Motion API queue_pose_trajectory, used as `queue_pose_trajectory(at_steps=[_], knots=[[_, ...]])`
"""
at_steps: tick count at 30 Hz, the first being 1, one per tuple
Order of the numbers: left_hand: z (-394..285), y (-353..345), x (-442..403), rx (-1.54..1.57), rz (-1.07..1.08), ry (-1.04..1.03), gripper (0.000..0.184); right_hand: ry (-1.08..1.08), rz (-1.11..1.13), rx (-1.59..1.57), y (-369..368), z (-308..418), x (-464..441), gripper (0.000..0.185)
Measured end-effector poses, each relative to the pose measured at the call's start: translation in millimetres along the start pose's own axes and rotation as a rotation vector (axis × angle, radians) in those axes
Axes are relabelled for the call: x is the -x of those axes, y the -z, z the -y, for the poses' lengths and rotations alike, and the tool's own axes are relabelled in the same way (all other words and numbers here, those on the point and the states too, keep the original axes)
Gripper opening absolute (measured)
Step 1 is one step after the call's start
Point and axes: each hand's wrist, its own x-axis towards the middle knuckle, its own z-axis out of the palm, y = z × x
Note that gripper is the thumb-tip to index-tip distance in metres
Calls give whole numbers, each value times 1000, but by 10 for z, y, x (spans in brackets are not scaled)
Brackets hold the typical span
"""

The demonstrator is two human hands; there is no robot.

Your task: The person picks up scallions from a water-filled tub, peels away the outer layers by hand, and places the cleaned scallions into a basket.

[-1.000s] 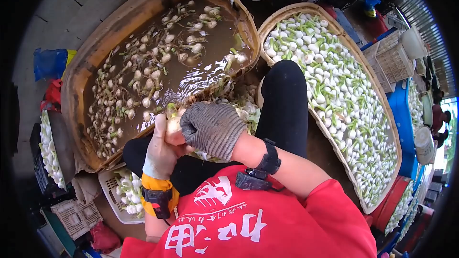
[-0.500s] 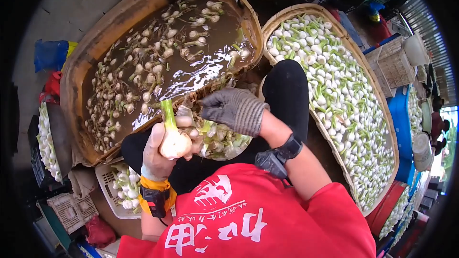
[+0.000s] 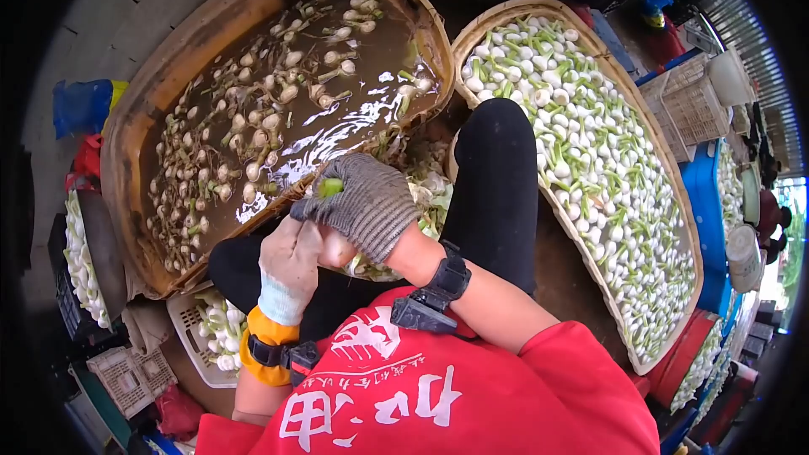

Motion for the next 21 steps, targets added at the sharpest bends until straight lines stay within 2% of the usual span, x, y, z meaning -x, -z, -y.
queue_pose_trajectory(at_steps=[3, 4, 6, 7, 9, 10, 13, 15, 16, 17, 19, 20, 21], knots=[[81, 49, -20, -59, -85, -108, 27, -68, 16, 13, 113, 189, 38, 47], [36, 94, -2, 39, -9, 30, 26, -64, 96, 17, 143, 184, 29, 50], [46, 112, 30, 109, -6, 82, 25, -59, 280, 13, 214, 164, -30, 53], [50, 125, 41, 176, -6, 135, 23, -59, 279, 13, 241, 111, -69, 53], [-44, 177, 57, 243, 17, 187, 21, 70, 473, -343, 321, 38, -123, 50], [-111, 207, 69, 312, 38, 240, 20, -44, 536, -514, 409, 41, -104, 43], [-163, 182, 118, 491, -24, 341, 24, -73, 491, -582, 461, -13, -81, 38], [-126, 238, 142, 723, 8, 288, 31, -108, 506, -514, 498, -40, -44, 38], [-152, 224, 136, 810, -77, 267, 36, -136, 423, -623, 457, -104, 8, 37], [-121, 284, 158, 959, -46, 167, 37, -162, 337, -731, 455, -118, 27, 37], [-104, 381, 223, 949, -58, 32, 31, -225, 307, -678, 562, -91, 35, 35], [-89, 385, 263, 974, -143, -3, 25, -265, 223, -955, 551, -151, 20, 36], [-215, 408, 316, 780, -258, 17, 23, -295, 129, -1231, 554, -200, -1, 36]])
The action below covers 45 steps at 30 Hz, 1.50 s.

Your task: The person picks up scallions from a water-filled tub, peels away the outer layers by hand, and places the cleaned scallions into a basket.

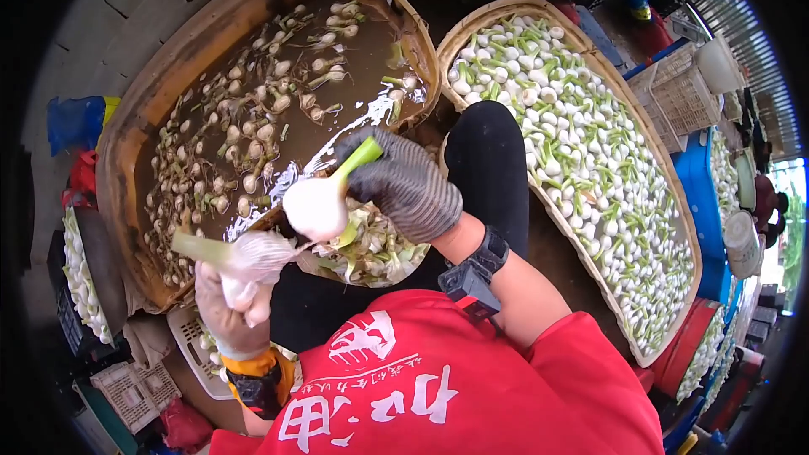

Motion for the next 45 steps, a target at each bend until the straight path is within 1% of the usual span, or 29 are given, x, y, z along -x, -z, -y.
queue_pose_trajectory(at_steps=[2, 3, 5, 6, 7, 8, 10, 11, 12, 13, 14, 15, 16, 17, 19, 21, 22, 24, 28, 29, 31, 32, 34, 36, 38, 40, 42, 44, 45], knots=[[50, 175, -20, -52, 115, -193, 23, 149, 64, -180, 168, 34, -71, 32], [-56, 323, -165, 238, 394, 292, 27, 163, 65, -155, 183, 133, -81, 30], [121, 182, -244, -668, 560, -86, 52, 170, 62, -128, 198, 258, -111, 28], [284, 116, -340, -1070, 640, -284, 61, 313, 142, 155, 199, 283, -170, 27], [413, 76, -433, -1106, 659, -252, 72, 461, 220, 438, 190, 303, -243, 26], [408, -57, -474, -1111, 668, -256, 72, 469, 214, 433, 163, 340, -297, 26], [402, -317, -424, -112, 538, 8, 79, 233, 376, 492, 28, 426, -296, 25], [413, -337, -464, -123, 572, 13, 81, 141, 327, 634, -131, 465, -261, 30], [399, -358, -495, -137, 603, 18, 83, 245, 260, 916, -241, 436, -252, 31], [355, -428, -478, 47, 557, 245, 80, 349, 130, 957, -299, 336, -265, 31], [557, -311, -516, 245, 533, 304, 74, 453, -3, 991, -323, 237, -271, 32], [530, -355, -482, 449, 481, 336, 70, 650, -162, 1164, -306, 200, -229, 31], [509, -403, -451, 653, 427, 366, 66, 824, -183, 1240, -222, 174, -156, 26], [572, -346, -438, 747, 362, 398, 63, 797, -143, 1214, -189, 104, -64, 26], [599, -284, -391, 716, 336, 318, 62, 763, -89, 1176, -253, -77, 104, 26], [608, -263, -328, 650, 290, 265, 56, 750, -56, 1421, -314, -201, 243, 22], [615, -292, -305, 650, 293, 270, 56, 746, -62, 1422, -306, -219, 237, 22], [631, -349, -266, 506, 196, 197, 49, 940, -30, 1548, -299, -269, 216, 21], [558, -361, -260, 253, 127, 73, 60, 891, -63, 1545, -331, -224, 227, 21], [535, -391, -277, 257, 112, 33, 72, 887, -64, 1548, -381, -182, 247, 21], [514, -373, -272, 196, 145, -31, 73, 627, -146, 1369, -504, -94, 288, 17], [505, -351, -276, 131, 179, -97, 75, 625, -147, 1370, -498, -75, 281, 17], [497, -286, -314, 74, 156, -54, 79, 452, -54, 1316, -477, -37, 239, 17], [505, -228, -325, 155, 277, -61, 78, 397, -77, 1208, -514, -69, 238, 18], [446, -253, -285, 253, 286, -11, 78, 340, -97, 1104, -509, -94, 235, 18], [385, -305, -242, 354, 288, 36, 78, 165, -156, 688, -474, -134, 225, 19], [346, -361, -234, 461, 164, 87, 76, 169, -184, 771, -497, -101, 226, 25], [442, -295, -267, 341, 191, 5, 76, 662, -68, 1191, -500, -79, 248, 30], [476, -261, -280, 217, 225, -71, 76, 661, 28, 1404, -436, -113, 287, 34]])
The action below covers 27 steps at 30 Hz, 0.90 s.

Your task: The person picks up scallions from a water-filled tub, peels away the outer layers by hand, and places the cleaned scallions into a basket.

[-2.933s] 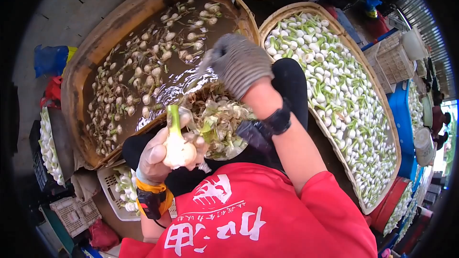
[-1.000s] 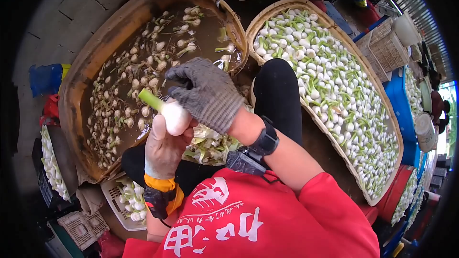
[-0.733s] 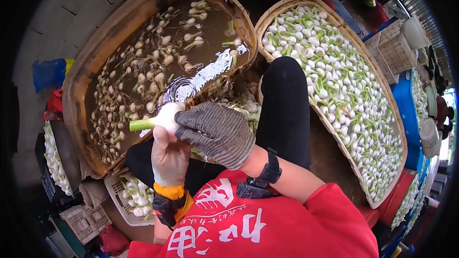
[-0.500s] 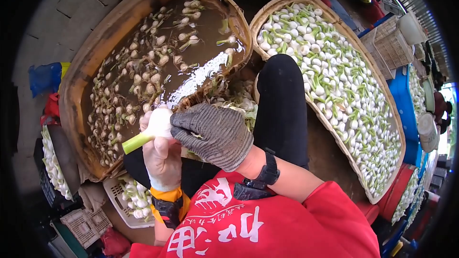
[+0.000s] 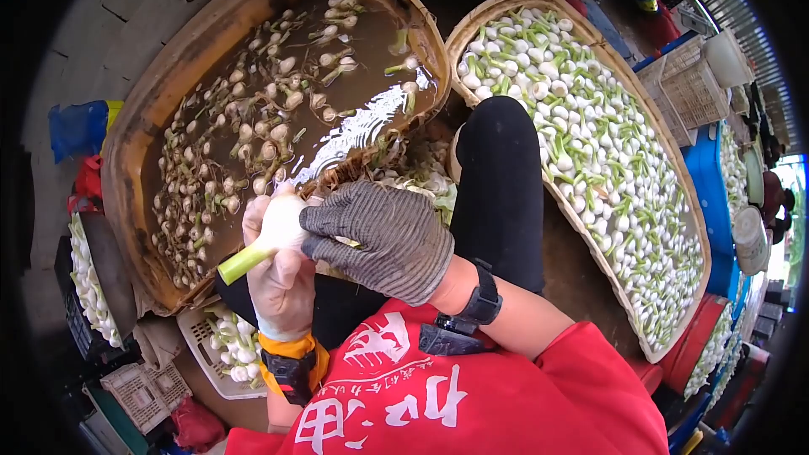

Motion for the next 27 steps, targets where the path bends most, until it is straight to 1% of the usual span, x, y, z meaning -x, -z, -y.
queue_pose_trajectory(at_steps=[1, 3, 4, 5, 6, 7, 9, 10, 11, 12, 13, 15, 16, 17, 18, 19, 20, 21, 22, 23, 24, 25, 27], knots=[[1, 27, 1, 2, 5, 4, 76, -5, -2, 3, -14, -14, 15, 34], [-10, 64, 1, -58, 13, 5, 73, 176, -6, 109, -17, -39, 16, 29], [-51, 69, 2, -118, 6, 3, 74, 174, -6, 109, 4, -18, -8, 29], [-57, 87, -4, -118, 6, 4, 74, 48, 27, -24, 43, 28, -59, 25], [-63, 105, -4, -166, -14, -27, 78, -79, 59, -157, 52, 61, -90, 22], [-71, 121, -7, -214, -33, -59, 81, -80, 60, -157, 12, 74, -99, 22], [-76, 140, 1, -224, -19, -53, 84, -108, -13, -58, -66, 85, -105, 13], [-64, 157, 14, -120, 16, -21, 86, -108, -13, -58, -45, 94, -115, 13], [-84, 141, 6, -16, 50, 12, 87, -256, 55, -277, -8, 112, -133, 12], [-107, 91, 8, -17, 47, 11, 87, -402, 124, -498, 13, 118, -142, 12], [-129, -1, 6, -2, 58, -11, 89, -400, 127, -499, 2, 91, -125, 12], [-133, -53, -47, 14, 65, -38, 91, -551, 215, -826, -35, 16, -90, 11], [-112, -18, -68, 138, 112, 4, 89, -489, 172, -792, -55, 38, -94, 6], [-95, 15, -93, 261, 161, 45, 89, -486, 179, -794, -90, 64, -96, 6], [-86, 34, -122, 319, 145, 51, 79, -364, 246, -706, -131, 90, -92, 10], [-76, 121, -108, 309, 87, 147, 69, -241, 309, -619, -159, 110, -89, 13], [-111, 90, -111, 138, 28, 133, 68, -232, 293, -638, -140, 97, -94, 13], [-146, 61, -134, -32, -32, 114, 66, -266, 210, -666, -37, 53, -173, 11], [-151, 80, -152, 125, -34, 100, 64, -589, 90, -881, 159, 43, -266, 10], [-154, 101, -158, 283, -39, 84, 63, -77, -154, -647, 26, -393, -221, 12], [-181, 139, -175, 459, 38, 71, 59, -187, -334, -391, 209, -474, -338, 15], [-199, 178, -185, 453, 26, 61, 59, -249, -360, -125, 200, -785, -269, 15], [-211, 272, -235, 302, 60, -37, 60, -632, 78, -301, 168, -663, -323, 24]])
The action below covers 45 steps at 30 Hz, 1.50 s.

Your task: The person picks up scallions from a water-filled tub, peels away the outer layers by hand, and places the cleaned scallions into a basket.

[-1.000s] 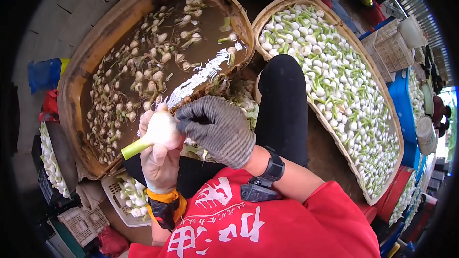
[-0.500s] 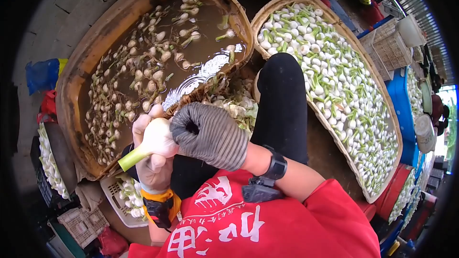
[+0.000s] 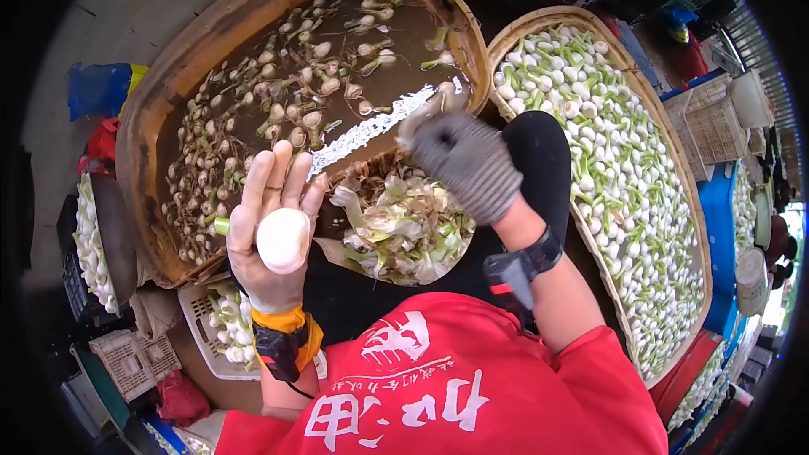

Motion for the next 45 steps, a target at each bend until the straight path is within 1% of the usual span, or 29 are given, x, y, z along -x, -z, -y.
queue_pose_trajectory(at_steps=[1, 2, 4, 5, 6, 8, 10, 14, 16, 18, 20, 22, 24, 25, 26, 28, 29, 31, 32, 34, 35, 36, 37, 38, 40, 41, 42, 44, 45], knots=[[-35, 83, -24, -45, 1, -33, 59, 61, 273, 300, -132, -63, 34, 32], [-121, 152, -38, -217, 2, -88, 55, 121, 542, 603, -284, -199, 91, 39], [-445, 472, -7, -637, -106, -226, 50, 182, 411, 534, -467, -448, 265, 39], [-667, 691, 76, -808, -234, -244, 48, 57, 453, 477, -468, -374, 248, 35], [-933, 945, 212, -982, -364, -259, 46, 60, 463, 474, -477, -388, 244, 35], [-1513, 1611, 667, -1497, -558, -132, 40, 32, 324, 331, -505, -428, 256, 32], [-1937, 1968, 1068, -1804, -727, 324, 36, -3, 353, 323, -574, -487, 246, 29], [-1918, 1572, 1021, -1619, -772, 345, 34, -53, 499, 236, -765, -589, 154, 24], [-1640, 1265, 556, -1560, -521, 215, 34, 33, 515, 275, -864, -632, 87, 22], [-1414, 1356, 112, -1619, -269, 324, 35, 55, 517, 282, -899, -608, 3, 21], [-1110, 1548, -440, -1503, -94, 567, 36, 111, 465, 253, -880, -545, -77, 22], [-744, 2117, -880, -1715, 294, 637, 44, 65, 436, 228, -834, -534, -150, 23], [-354, 2811, -1157, -1673, 584, 906, 61, 50, 298, 173, -700, -541, -195, 22], [-141, 2998, -1311, -1850, 809, 1108, 72, 53, 263, 186, -606, -558, -199, 21], [-20, 3066, -1369, -1836, 845, 1103, 72, 28, 247, 194, -522, -551, -207, 21], [221, 3146, -1418, -2045, 1052, 1239, 69, -129, 220, 163, -364, -517, -216, 23], [368, 3174, -1456, -2031, 1086, 1237, 69, -151, 198, 184, -312, -504, -223, 23], [567, 3222, -1494, -1983, 1176, 1566, 64, -174, 177, 128, -327, -545, -245, 22], [586, 3196, -1564, -1980, 1189, 1566, 64, -175, 164, 71, -351, -556, -258, 21], [485, 3056, -1687, -1506, 942, 1657, 52, -200, 225, 110, -459, -559, -332, 21], [424, 2963, -1622, -887, 539, 1651, 46, -19, 216, 128, -546, -558, -370, 22], [388, 2799, -1524, -292, 152, 1513, 42, 163, 206, 144, -632, -566, -397, 22], [262, 2303, -1507, -339, -15, 1366, 44, 259, 210, 179, -722, -593, -403, 23], [153, 1789, -1498, -385, -174, 1209, 48, 271, 214, 172, -765, -547, -408, 23], [119, 1457, -1358, -66, -201, 1053, 60, 406, 167, 111, -839, -443, -419, 23], [116, 1269, -1223, -35, -278, 948, 62, 490, 92, 128, -886, -403, -427, 20], [136, 1040, -1128, 68, -275, 873, 64, 497, 87, 130, -890, -346, -422, 20], [172, 613, -890, 160, -398, 739, 66, 641, 15, 328, -835, -207, -375, 21], [231, 595, -744, 220, -292, 669, 68, 630, -27, 318, -809, -149, -342, 22]])
